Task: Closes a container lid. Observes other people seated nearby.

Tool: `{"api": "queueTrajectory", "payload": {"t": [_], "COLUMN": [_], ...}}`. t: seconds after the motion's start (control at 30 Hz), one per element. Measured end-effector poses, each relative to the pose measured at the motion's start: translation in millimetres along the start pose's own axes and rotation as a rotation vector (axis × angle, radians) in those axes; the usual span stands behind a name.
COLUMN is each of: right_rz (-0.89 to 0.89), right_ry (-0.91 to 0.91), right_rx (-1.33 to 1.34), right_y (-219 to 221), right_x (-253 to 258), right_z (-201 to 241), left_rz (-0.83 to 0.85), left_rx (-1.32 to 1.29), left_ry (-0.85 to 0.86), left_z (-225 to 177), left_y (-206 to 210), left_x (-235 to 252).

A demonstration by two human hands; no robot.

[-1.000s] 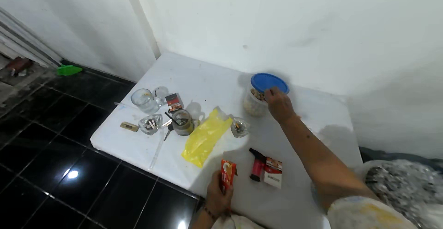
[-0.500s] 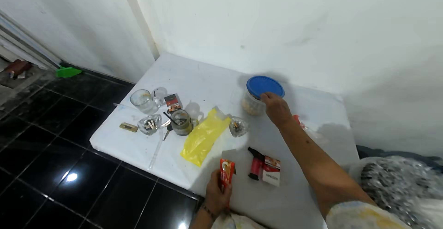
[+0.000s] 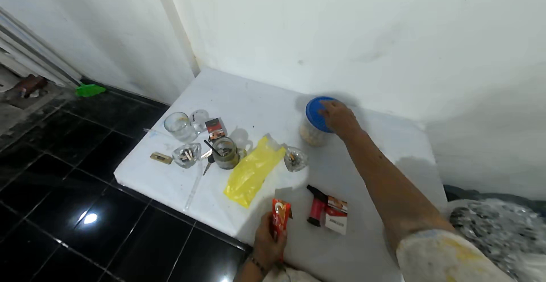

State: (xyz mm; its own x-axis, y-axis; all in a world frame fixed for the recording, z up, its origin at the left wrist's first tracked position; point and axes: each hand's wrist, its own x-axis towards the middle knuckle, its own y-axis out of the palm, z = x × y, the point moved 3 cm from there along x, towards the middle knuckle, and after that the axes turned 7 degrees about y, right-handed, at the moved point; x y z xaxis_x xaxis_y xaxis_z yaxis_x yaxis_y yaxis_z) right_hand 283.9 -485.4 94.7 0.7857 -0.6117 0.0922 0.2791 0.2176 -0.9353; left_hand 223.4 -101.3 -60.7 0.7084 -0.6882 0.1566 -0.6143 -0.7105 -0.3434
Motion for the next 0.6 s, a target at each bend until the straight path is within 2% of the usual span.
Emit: {"api": "queueTrajectory", "payload": {"t": [0.17,0.6], "right_rz": [0.219,0.214], "right_ry": [0.156,0.162], "right_rx": [-0.084,-0.101], "right_y": [27,35], "right_x": [28,39], "right_z": [-7,-13], "left_rz": [-0.01,-0.018], "left_rx": [0.04,0.077], "left_ry": [0.019,0.07], "left_z": [0,2], "left_y": [0,2], "left_x": [-2,-3]}}
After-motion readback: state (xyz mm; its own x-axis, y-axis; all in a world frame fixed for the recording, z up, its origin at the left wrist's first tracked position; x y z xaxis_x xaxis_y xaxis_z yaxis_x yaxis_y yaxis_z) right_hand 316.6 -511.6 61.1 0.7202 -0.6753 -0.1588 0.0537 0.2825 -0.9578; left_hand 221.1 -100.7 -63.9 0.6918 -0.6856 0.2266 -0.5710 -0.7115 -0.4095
